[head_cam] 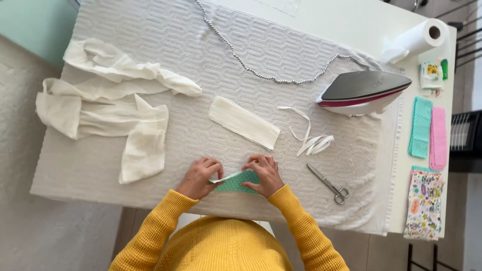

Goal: The person cuts a piece of white fabric using a patterned fabric as a template and scissors. They then iron the cut fabric piece and repeat the cutting process with another piece of white fabric.

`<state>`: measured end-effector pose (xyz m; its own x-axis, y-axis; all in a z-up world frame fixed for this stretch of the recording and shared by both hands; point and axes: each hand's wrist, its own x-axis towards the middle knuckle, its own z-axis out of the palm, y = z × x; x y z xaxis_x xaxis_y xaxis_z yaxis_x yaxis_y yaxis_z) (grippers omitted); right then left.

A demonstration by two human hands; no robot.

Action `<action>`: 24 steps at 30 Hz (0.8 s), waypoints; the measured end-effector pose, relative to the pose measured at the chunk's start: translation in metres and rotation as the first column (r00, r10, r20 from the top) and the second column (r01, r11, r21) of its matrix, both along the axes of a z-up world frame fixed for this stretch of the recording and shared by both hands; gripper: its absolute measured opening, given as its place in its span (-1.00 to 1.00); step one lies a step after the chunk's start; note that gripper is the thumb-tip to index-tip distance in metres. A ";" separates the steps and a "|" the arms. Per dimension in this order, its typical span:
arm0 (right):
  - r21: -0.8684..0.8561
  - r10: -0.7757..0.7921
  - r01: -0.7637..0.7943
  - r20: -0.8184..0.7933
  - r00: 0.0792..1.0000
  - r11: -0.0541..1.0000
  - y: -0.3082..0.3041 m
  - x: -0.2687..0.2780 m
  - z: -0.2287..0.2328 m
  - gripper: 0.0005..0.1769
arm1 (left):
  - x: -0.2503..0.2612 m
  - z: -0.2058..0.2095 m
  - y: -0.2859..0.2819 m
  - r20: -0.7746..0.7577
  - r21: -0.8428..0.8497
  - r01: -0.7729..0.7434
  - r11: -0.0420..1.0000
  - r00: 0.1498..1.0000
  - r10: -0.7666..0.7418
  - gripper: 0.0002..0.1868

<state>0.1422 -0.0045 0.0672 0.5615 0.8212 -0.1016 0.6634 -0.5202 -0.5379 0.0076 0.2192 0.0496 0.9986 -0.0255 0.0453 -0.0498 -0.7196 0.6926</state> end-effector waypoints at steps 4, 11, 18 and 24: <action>-0.039 -0.012 0.008 -0.091 0.996 0.999 -0.018 0.024 -0.019 -0.64 | 0.031 -0.012 0.020 -0.191 -0.422 -0.048 0.905 0.981 -0.037 -0.80; -0.098 -0.417 0.407 -0.320 0.851 0.908 -0.010 0.104 -0.032 -0.73 | 0.147 -0.049 0.060 -0.076 -0.441 -0.305 0.844 0.950 0.304 -0.57; -0.067 -0.478 0.474 -0.182 0.859 0.878 0.005 0.126 -0.050 -0.63 | 0.170 -0.075 0.071 -0.224 -0.251 -0.446 0.859 0.890 0.397 -0.45; -0.117 -0.510 0.498 -0.246 0.824 0.860 0.004 0.118 -0.045 -0.55 | 0.161 -0.059 0.065 -0.127 -0.277 -0.458 0.845 0.889 0.440 -0.43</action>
